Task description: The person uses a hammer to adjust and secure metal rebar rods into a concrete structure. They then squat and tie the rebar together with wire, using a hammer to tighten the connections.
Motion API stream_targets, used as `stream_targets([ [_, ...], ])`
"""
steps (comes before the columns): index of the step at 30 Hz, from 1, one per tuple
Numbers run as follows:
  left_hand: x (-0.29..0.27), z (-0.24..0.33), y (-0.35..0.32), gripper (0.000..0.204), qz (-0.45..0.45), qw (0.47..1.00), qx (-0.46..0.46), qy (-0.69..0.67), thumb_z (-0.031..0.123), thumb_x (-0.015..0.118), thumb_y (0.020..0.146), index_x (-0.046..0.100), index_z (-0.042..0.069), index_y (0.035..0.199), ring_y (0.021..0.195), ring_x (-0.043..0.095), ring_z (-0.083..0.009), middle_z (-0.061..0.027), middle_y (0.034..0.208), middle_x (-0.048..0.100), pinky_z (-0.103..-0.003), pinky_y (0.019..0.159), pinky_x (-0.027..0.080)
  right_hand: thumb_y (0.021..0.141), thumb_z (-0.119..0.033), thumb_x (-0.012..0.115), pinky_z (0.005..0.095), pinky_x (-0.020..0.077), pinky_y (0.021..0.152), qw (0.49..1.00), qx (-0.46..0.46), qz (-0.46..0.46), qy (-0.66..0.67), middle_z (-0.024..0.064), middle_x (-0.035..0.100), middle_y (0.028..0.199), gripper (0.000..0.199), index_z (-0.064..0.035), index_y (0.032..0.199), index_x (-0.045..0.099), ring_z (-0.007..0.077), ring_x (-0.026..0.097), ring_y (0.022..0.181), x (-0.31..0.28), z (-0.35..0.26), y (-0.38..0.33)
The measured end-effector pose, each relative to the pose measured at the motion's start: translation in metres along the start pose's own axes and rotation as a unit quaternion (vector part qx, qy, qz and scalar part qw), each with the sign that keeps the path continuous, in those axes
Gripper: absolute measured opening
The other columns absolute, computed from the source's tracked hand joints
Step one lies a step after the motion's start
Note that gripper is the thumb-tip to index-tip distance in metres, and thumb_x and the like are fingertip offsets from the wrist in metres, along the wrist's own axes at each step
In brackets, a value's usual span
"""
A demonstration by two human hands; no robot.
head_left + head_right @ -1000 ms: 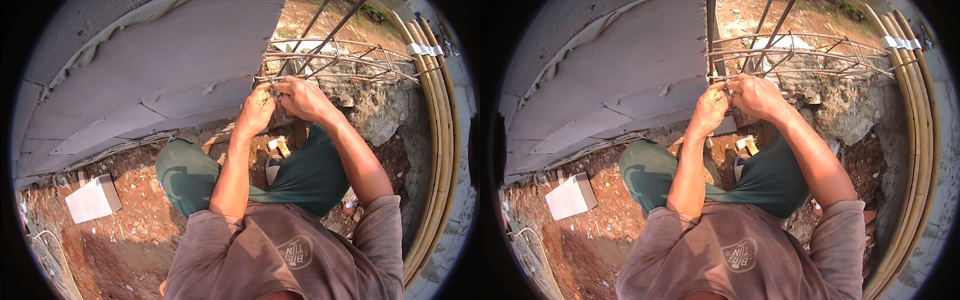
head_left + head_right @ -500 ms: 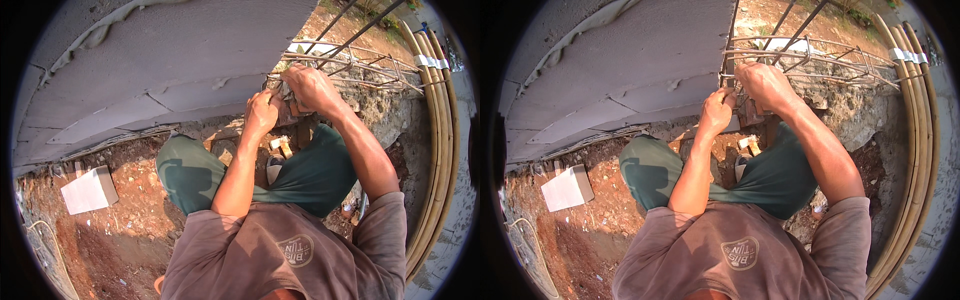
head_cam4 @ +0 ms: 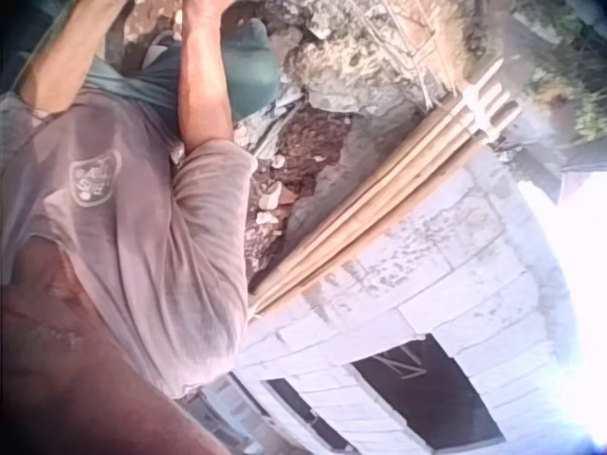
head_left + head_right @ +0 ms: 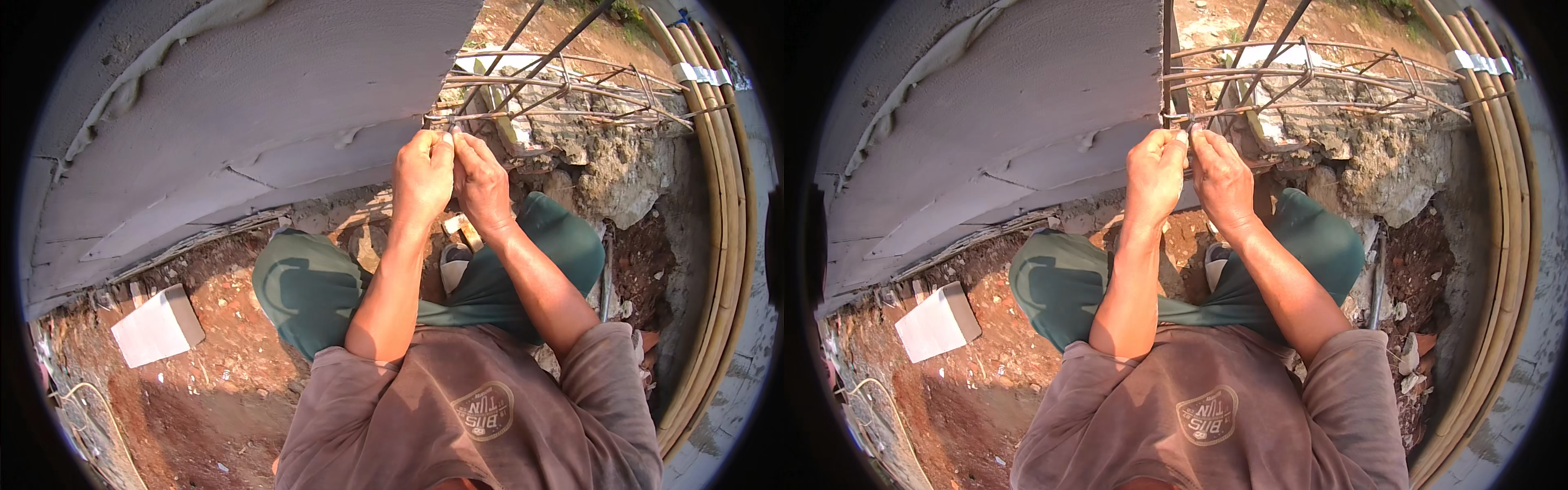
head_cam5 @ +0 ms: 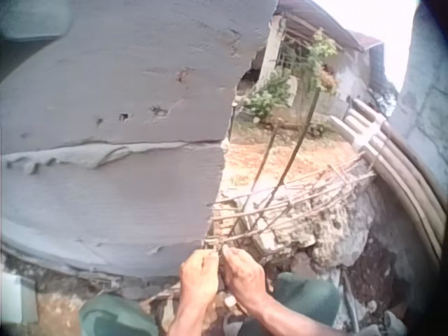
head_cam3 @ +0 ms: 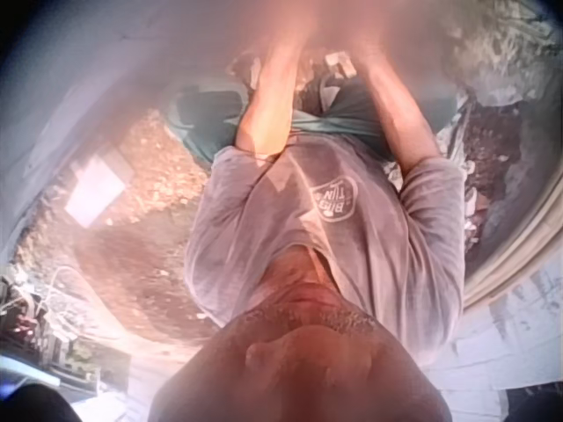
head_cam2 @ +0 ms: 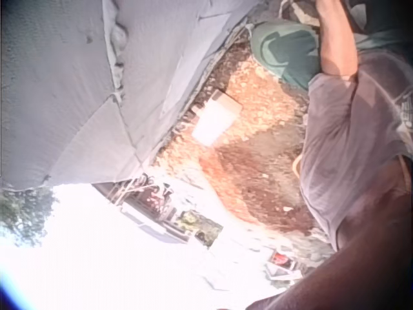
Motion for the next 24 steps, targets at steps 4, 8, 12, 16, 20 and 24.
stream_targets([
  [4, -0.001, 0.011, -0.003, 0.030, -0.093, 0.989, 0.058, 0.099, 0.025, 0.049, 0.095, 0.064, -0.001, 0.096, 0.056, 0.046, -0.0074, -0.0025, 0.065, 0.058, -0.025, 0.053, 0.040, 0.080, -0.006, 0.059, 0.0386, 0.0485, 0.084, 0.992, 0.036, -0.098, 0.076, 0.0136, 0.057, 0.117, 0.030, -0.0055, 0.110, 0.061, 0.0333, 0.058, 0.102, -0.017, -0.001, 0.000],
  [8, -0.013, 0.011, 0.002, 0.033, -0.167, 0.979, -0.047, -0.103, 0.024, 0.047, 0.097, 0.061, -0.001, 0.113, 0.057, 0.047, -0.0066, -0.0026, 0.069, 0.059, -0.022, 0.054, 0.041, 0.086, -0.017, 0.054, 0.0324, 0.0491, 0.071, 0.958, 0.203, -0.080, 0.187, 0.0101, 0.063, 0.091, 0.029, -0.0014, 0.109, 0.063, 0.0210, 0.062, 0.081, -0.039, 0.022, 0.020],
  [12, -0.012, -0.008, 0.000, 0.030, -0.141, 0.978, -0.044, -0.144, 0.020, 0.049, 0.096, 0.061, -0.001, 0.113, 0.056, 0.046, -0.0049, -0.0009, 0.069, 0.059, -0.020, 0.051, 0.039, 0.086, -0.039, 0.058, 0.0283, 0.0480, 0.061, 0.889, 0.318, -0.205, 0.258, 0.0066, 0.063, 0.072, 0.052, 0.0037, 0.116, 0.058, 0.0119, 0.060, 0.064, -0.054, 0.000, 0.042],
  [16, -0.004, -0.028, 0.007, 0.029, -0.076, 0.978, -0.059, -0.187, 0.024, 0.048, 0.096, 0.062, -0.001, 0.104, 0.055, 0.049, -0.0068, -0.0026, 0.071, 0.060, -0.021, 0.049, 0.038, 0.081, -0.029, 0.061, 0.0310, 0.0498, 0.066, 0.900, 0.267, -0.240, 0.246, 0.0128, 0.066, 0.070, 0.053, 0.0049, 0.122, 0.054, 0.0171, 0.065, 0.068, -0.056, -0.014, 0.046],
  [20, 0.020, -0.040, 0.011, 0.034, -0.138, 0.905, -0.159, -0.371, 0.033, 0.043, 0.098, 0.060, 0.004, 0.096, 0.056, 0.052, -0.0095, -0.0023, 0.072, 0.059, -0.024, 0.049, 0.040, 0.081, -0.020, 0.055, 0.0345, 0.0495, 0.074, 0.916, 0.215, -0.253, 0.225, 0.0142, 0.066, 0.070, 0.045, 0.0048, 0.118, 0.056, 0.0236, 0.067, 0.073, -0.055, -0.009, 0.050],
  [24, 0.032, -0.033, 0.015, 0.031, -0.125, 0.891, -0.144, -0.412, 0.034, 0.045, 0.097, 0.056, 0.006, 0.092, 0.053, 0.049, -0.0090, 0.0004, 0.066, 0.052, -0.024, 0.046, 0.040, 0.083, -0.019, 0.053, 0.0411, 0.0488, 0.074, 0.942, 0.152, -0.274, 0.122, 0.0147, 0.066, 0.072, 0.027, -0.0078, 0.105, 0.063, 0.0319, 0.065, 0.078, -0.070, -0.011, 0.055],
])
Point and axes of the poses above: each hand's wrist, its own y-axis towards the middle knuckle, its own x-axis out of the palm, z = x × y, the point moved 1 cm from there along y, towards the middle knuckle
